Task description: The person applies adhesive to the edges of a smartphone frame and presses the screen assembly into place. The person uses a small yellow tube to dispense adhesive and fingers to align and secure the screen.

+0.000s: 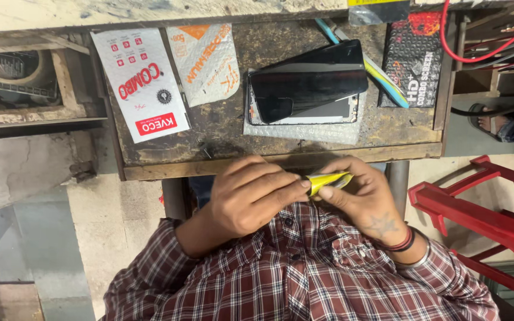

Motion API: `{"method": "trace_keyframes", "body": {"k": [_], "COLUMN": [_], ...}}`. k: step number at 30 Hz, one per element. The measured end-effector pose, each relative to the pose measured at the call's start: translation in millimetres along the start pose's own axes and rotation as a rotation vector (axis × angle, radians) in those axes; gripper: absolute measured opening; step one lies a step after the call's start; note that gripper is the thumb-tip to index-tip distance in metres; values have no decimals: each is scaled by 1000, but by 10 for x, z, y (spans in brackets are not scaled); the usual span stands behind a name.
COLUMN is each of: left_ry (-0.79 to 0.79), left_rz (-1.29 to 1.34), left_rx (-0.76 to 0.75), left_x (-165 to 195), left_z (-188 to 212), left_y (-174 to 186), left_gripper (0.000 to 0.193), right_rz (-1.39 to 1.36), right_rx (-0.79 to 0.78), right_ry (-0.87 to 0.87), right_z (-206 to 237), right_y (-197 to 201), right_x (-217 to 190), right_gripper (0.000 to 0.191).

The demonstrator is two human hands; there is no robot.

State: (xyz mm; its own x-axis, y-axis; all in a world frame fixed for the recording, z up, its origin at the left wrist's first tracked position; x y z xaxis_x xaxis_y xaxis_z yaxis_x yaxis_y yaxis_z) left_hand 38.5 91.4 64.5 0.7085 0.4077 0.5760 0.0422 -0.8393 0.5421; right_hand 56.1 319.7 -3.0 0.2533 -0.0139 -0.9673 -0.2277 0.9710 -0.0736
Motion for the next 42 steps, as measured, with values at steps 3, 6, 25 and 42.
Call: {"method": "trace_keyframes", "body": {"k": [3,6,25,42], "left_ry": [83,132,575,445], "left_rz": [76,74,-257,-230], "left_rx": [96,96,-188,-217], "left_x": [-43,-89,-1089,-973], "left_z": [-35,-7,-426,-341], "left_y": [-57,-37,206,323], "left_gripper": [20,25,40,56], "right_rz": [-44,33,115,622], "right_rx": [3,17,120,92], "right_ry": [-48,41,90,125], "right_z": [-21,-2,52,31], "right_y": [-53,-77,-39,-2], "right_x": [36,-18,-260,-452], "right_gripper": [27,27,25,29]}}
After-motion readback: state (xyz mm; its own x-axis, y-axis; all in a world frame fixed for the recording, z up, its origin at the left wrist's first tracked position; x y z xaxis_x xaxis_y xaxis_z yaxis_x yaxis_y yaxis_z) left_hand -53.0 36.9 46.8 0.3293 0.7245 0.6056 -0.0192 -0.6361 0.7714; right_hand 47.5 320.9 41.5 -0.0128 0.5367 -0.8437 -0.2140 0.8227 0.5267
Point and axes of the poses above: each hand's wrist, its own z-axis away from the middle knuckle, its own y-axis out of the back of the hand, x = y × z, the point moved 6 cm from there along -z, towards the middle knuckle, and after that the axes turned 7 degrees about y, right-handed, at the moved point
